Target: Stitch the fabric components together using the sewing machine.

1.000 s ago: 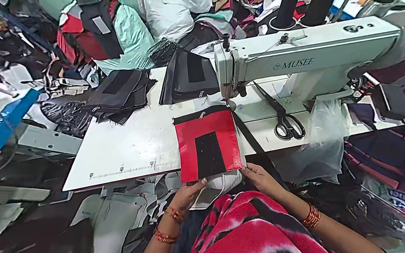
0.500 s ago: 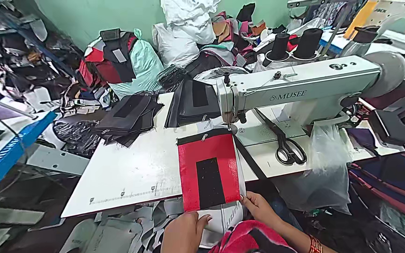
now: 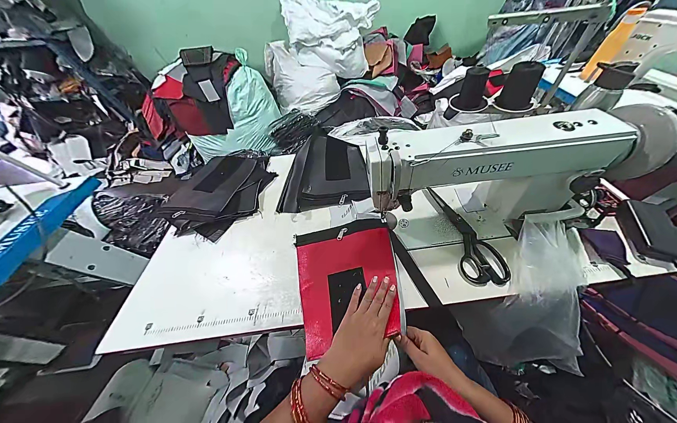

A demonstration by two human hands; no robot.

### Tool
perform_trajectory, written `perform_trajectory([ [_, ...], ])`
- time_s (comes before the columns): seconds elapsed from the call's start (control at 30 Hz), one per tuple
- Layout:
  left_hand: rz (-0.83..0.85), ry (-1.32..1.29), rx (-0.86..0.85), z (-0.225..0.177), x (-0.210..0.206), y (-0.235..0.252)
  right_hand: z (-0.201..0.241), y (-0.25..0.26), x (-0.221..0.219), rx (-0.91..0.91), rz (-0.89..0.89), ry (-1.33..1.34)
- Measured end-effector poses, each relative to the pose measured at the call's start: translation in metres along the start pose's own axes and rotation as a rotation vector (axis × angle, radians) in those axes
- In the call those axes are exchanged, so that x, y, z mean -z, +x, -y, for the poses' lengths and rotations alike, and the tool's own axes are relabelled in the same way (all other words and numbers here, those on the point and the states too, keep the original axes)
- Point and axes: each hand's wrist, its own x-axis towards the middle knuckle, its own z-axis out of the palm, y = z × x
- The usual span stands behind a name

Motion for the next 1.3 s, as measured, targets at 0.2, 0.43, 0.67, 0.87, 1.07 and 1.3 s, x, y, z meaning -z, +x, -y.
perform_trajectory([
  [0.2, 0.031, -0.021, -0.006, -0.003, 0.004, 0.004, 0.004, -0.001, 0.001, -0.006, 0.001, 0.030],
  [0.43, 0.091, -0.022, 0.006, -0.008, 0.007, 0.008, 0.005, -0.002, 0.001, -0.014, 0.005, 0.032],
  [0.67, 0.043, -0.060, -0.032, -0.003, 0.005, 0.008, 0.007, -0.006, 0.003, 0.032, 0.000, 0.021],
  [0.87, -0.007, -0.278, 0.083, -0.004, 0.029, 0.033, 0.019, -0.014, 0.008, 0.126, -0.011, 0.048],
  [1.07, 0.141, -0.349, 0.521, 0.004, 0.061, 0.117, 0.024, -0.014, 0.011, 0.140, 0.010, 0.025],
  [1.3, 0.229, -0.254, 0.504, 0.013, 0.061, 0.137, 0.016, -0.013, 0.011, 0.132, 0.014, 0.032],
])
